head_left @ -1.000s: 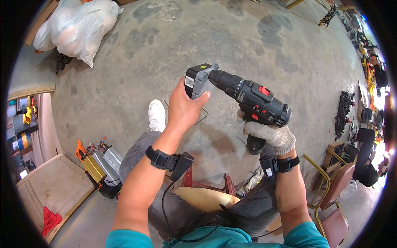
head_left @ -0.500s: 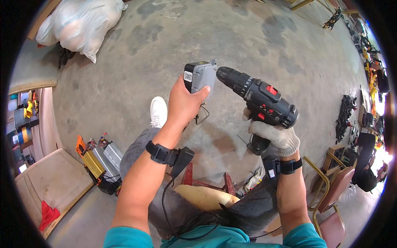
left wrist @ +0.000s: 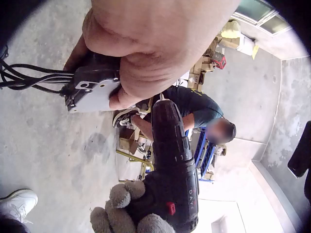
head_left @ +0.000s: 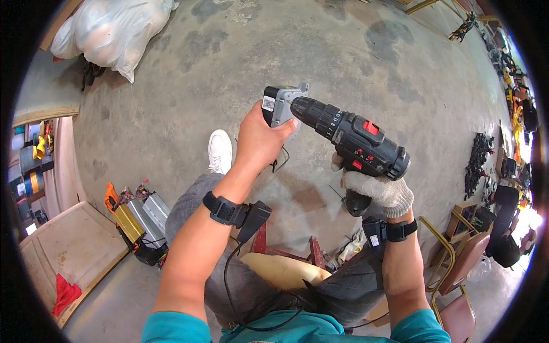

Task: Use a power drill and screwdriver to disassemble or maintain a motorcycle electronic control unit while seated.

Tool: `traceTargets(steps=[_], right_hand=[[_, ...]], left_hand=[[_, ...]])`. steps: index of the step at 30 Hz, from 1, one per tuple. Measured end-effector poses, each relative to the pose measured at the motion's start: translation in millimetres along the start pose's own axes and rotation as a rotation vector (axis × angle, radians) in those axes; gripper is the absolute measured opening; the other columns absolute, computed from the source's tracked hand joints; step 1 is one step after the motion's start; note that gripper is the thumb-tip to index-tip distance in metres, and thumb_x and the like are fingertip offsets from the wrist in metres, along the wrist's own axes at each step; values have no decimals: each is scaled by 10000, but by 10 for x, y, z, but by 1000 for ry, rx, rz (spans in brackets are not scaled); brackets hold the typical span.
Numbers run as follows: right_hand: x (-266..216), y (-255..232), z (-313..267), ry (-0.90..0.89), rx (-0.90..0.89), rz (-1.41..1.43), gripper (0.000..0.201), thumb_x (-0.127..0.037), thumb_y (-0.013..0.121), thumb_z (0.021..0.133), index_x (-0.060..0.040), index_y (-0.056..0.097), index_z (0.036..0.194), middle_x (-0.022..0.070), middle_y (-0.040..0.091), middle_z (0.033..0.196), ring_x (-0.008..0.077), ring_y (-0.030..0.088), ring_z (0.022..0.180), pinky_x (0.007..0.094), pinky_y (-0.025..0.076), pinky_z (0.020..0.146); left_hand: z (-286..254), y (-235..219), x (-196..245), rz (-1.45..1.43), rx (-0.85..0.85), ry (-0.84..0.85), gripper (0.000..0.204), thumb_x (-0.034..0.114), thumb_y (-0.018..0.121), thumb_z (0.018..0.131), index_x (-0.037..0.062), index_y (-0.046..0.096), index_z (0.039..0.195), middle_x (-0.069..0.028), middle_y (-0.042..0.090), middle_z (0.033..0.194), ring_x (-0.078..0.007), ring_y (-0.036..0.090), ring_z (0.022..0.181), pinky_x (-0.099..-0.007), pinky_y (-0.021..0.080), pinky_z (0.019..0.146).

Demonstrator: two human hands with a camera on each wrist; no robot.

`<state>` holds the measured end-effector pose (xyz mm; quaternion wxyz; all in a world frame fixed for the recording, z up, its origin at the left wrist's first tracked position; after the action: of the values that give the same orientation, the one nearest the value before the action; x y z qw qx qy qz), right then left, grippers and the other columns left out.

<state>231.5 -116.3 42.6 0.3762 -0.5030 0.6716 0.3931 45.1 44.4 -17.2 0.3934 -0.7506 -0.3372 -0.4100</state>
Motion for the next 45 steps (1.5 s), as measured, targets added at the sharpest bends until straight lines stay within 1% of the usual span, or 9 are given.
traceTargets(steps=[7, 12, 22, 25, 31, 34, 37, 39, 45], right_hand=[[-11, 6, 6, 3, -11, -8, 510, -60, 819, 796, -55, 687, 1289, 53, 743, 1066, 157, 684, 993, 349, 575, 889], [27, -7, 6, 13, -18, 6, 494, -54, 823, 797, -50, 694, 1274, 55, 747, 1081, 163, 691, 1008, 353, 579, 910], [10, 3, 5, 21, 3, 18, 480, -51, 814, 797, -50, 701, 1264, 50, 748, 1076, 161, 692, 1008, 350, 579, 910], [-3, 8, 23, -1, -26, -20, 482, -53, 813, 797, -51, 699, 1266, 48, 748, 1071, 160, 691, 1005, 349, 579, 906], [14, 10, 16, -11, -14, 25, 492, -51, 817, 796, -50, 694, 1272, 55, 748, 1086, 165, 695, 1007, 355, 583, 911], [47, -2, 3, 23, 19, 70, 495, -46, 826, 793, -48, 693, 1270, 58, 749, 1101, 169, 699, 1016, 360, 584, 923], [55, -16, 8, 35, 20, 66, 491, -45, 836, 792, -48, 696, 1263, 57, 751, 1107, 170, 702, 1019, 363, 587, 927], [60, -28, 18, 68, 6, -20, 478, -47, 838, 795, -52, 702, 1252, 55, 753, 1098, 168, 704, 1012, 363, 590, 918], [63, -20, 32, 27, -1, -24, 471, -50, 835, 796, -57, 704, 1249, 55, 755, 1085, 170, 704, 1004, 362, 589, 910]], left_hand=[[-21, 5, 27, -18, -10, -12, 374, 39, 821, 853, 16, 684, 1200, -41, 745, 1054, -134, 675, 919, -317, 551, 853], [-13, 13, 23, -14, -16, -1, 383, 44, 823, 850, 11, 680, 1204, -46, 746, 1047, -144, 678, 912, -322, 553, 853], [-30, 10, 54, 17, -25, -21, 409, 62, 830, 855, 5, 670, 1226, -58, 739, 1087, -149, 674, 954, -325, 549, 870], [-23, 11, 32, 35, -23, -16, 416, 69, 834, 855, 7, 670, 1232, -58, 738, 1088, -153, 671, 950, -328, 547, 874], [-52, -15, 122, 76, -7, -3, 439, 69, 843, 848, 7, 667, 1245, -65, 743, 1083, -170, 675, 968, -340, 541, 894], [-52, -13, 117, 62, -6, 17, 443, 66, 841, 845, 5, 665, 1247, -75, 749, 1088, -178, 680, 980, -341, 538, 903], [-54, -16, 127, 39, -3, 33, 441, 65, 837, 845, 4, 665, 1246, -82, 754, 1095, -182, 683, 985, -342, 537, 908], [-54, -24, 128, 36, -2, 29, 440, 66, 836, 846, 4, 665, 1246, -84, 755, 1098, -184, 684, 986, -344, 536, 909], [-83, -50, 183, 67, -1, 18, 434, 71, 839, 845, -3, 667, 1236, -89, 755, 1093, -191, 688, 986, -347, 536, 912]])
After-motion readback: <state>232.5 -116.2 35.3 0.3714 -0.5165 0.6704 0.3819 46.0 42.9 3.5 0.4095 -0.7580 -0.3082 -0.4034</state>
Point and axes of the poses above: each hand's wrist, its own z-axis towards the middle knuckle, its own y-axis out of the palm, x = y × z, the point moved 7 cm from there along z, towards the middle knuckle
